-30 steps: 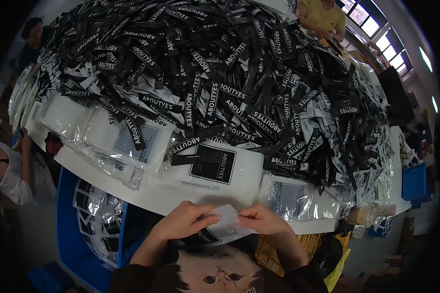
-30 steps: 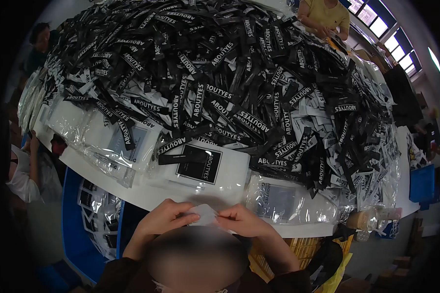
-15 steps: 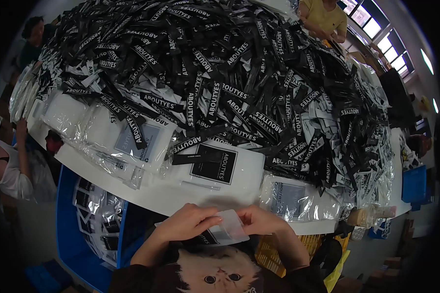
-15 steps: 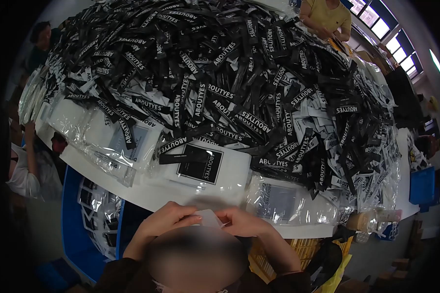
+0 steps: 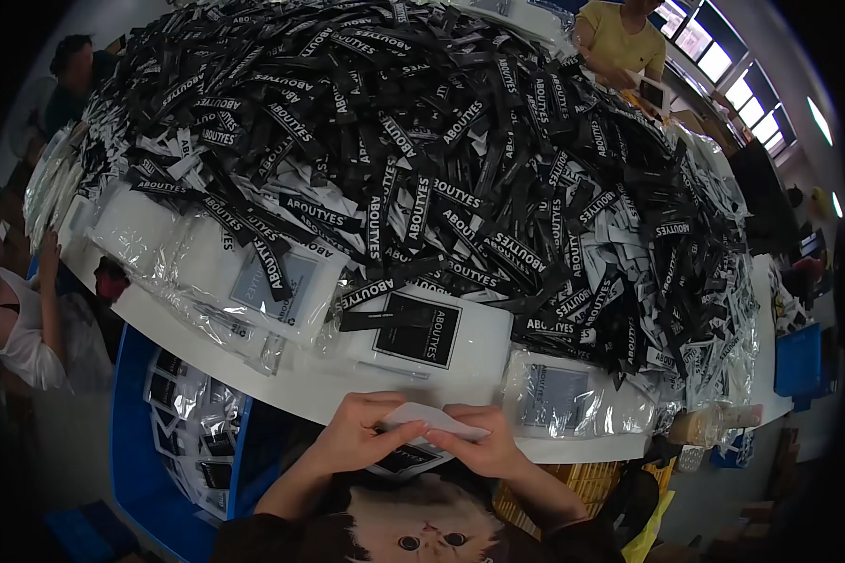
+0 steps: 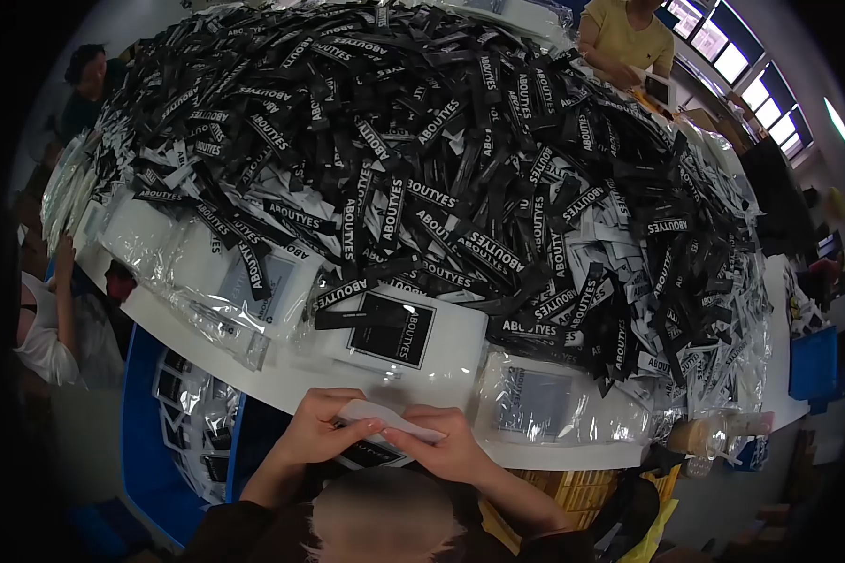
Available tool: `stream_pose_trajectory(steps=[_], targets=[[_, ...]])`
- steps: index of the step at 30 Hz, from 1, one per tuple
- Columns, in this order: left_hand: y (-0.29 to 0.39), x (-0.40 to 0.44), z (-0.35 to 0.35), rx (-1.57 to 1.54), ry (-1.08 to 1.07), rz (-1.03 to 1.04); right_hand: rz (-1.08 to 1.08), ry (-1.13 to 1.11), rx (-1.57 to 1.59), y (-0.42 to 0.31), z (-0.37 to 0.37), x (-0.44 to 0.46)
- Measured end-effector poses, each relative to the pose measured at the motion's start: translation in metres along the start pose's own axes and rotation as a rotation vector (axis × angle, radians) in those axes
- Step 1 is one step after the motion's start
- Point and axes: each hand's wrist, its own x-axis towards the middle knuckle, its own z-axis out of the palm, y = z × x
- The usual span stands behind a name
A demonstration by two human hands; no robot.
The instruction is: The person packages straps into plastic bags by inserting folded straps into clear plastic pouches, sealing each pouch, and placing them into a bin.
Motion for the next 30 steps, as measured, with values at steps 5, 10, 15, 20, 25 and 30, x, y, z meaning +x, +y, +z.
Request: stream_pose_trajectory(steps=[5, 10, 15, 20, 25, 30], targets=[[-0.037, -0.029, -0.022, -0.092, 0.152, -0.274, -0.004, -0.102, -0.204, -0.014, 0.0, 0.035], [-0.074, -0.099, -0.062, -0.399, 0.577, -0.048, -0.499, -0.002, -0.805, 0.008, 0.004, 0.103], [-0.194, -0.239, -0.115, -1.1, 0.804, 0.375, -0.495, -0.098, -1.114, 0.025, 0.025, 0.125], [-0.179, -0.215, -0.073, -1.335, 1.144, 0.179, -0.472, -0.207, -1.133, 0.025, 0.013, 0.114], [-0.086, -0.072, -0.006, -0.882, 0.703, 0.128, -0.388, 0.605, -0.94, -0.028, -0.075, 0.108], [-0.05, 0.008, 0.014, 0.199, 0.314, 0.249, -0.019, 1.005, -1.626, -0.024, -0.208, 0.082]])
